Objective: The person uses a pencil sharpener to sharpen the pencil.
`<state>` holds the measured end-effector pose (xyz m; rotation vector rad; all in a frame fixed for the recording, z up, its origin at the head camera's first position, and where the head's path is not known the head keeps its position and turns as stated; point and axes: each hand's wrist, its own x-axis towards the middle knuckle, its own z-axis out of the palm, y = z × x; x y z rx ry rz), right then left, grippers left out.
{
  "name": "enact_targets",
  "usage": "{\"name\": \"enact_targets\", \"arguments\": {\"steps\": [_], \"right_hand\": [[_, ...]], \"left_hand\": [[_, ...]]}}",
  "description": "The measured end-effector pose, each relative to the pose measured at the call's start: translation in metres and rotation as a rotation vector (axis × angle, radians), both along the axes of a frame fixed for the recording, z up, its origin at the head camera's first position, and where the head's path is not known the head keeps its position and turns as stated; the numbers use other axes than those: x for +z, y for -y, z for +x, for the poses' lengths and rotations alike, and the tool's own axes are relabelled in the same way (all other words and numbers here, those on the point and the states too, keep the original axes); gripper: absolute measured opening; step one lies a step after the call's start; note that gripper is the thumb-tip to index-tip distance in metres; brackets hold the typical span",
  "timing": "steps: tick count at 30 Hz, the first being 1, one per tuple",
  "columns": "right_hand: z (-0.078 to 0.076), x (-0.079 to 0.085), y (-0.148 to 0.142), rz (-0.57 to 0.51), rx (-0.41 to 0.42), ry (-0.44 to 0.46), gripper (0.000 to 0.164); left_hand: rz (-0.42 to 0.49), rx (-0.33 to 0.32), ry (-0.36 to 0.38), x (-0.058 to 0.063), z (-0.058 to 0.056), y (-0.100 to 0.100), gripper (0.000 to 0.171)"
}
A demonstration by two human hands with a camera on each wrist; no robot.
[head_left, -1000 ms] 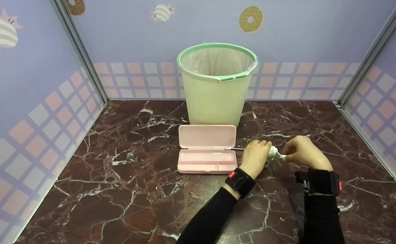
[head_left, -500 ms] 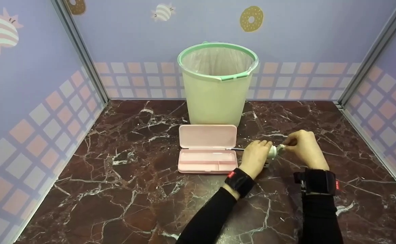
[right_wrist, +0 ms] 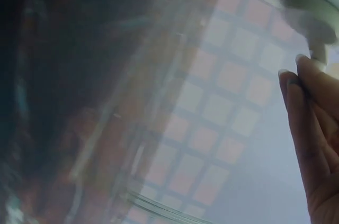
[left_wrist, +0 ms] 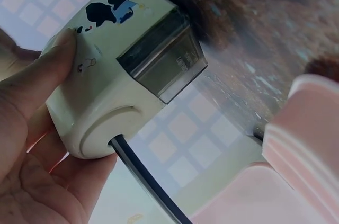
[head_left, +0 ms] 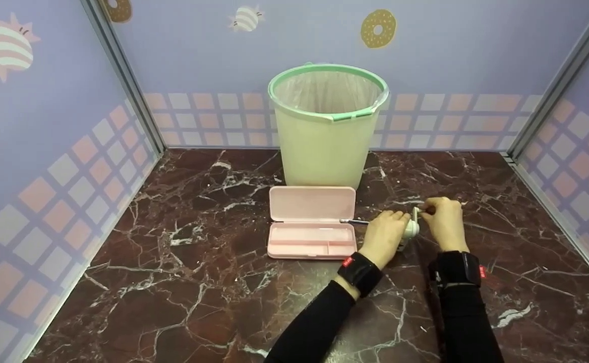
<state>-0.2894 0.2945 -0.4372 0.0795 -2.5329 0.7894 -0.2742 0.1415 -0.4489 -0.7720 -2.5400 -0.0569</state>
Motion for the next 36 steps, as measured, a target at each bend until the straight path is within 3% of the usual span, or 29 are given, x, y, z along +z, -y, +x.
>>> {"name": "enact_targets", "arguments": {"steps": [17,23,28,36], "right_hand": [[-0.009,-0.017,-0.002,-0.001,0.017,0.075,0.009],[-0.009,-0.021,-0.004,0.078,0.079,0.165,0.011],[-0.007,-0.02,-0.005,0.153,0.146,0.258,0.015],[-0.001,-0.012,-0.008,0.18,0.241,0.406,0.014]], "left_hand": [[-0.015,0.018,-0.016,-0.001,0.001,-0.001,0.032],[-0.004,0.009,-0.038,-0.003,0.001,0.001,0.031],[0.0,0.018,-0.038,-0.004,0.0,0.001,0.042],[-0.012,0.03,0.008,-0.002,-0.001,0.0,0.049]]}}
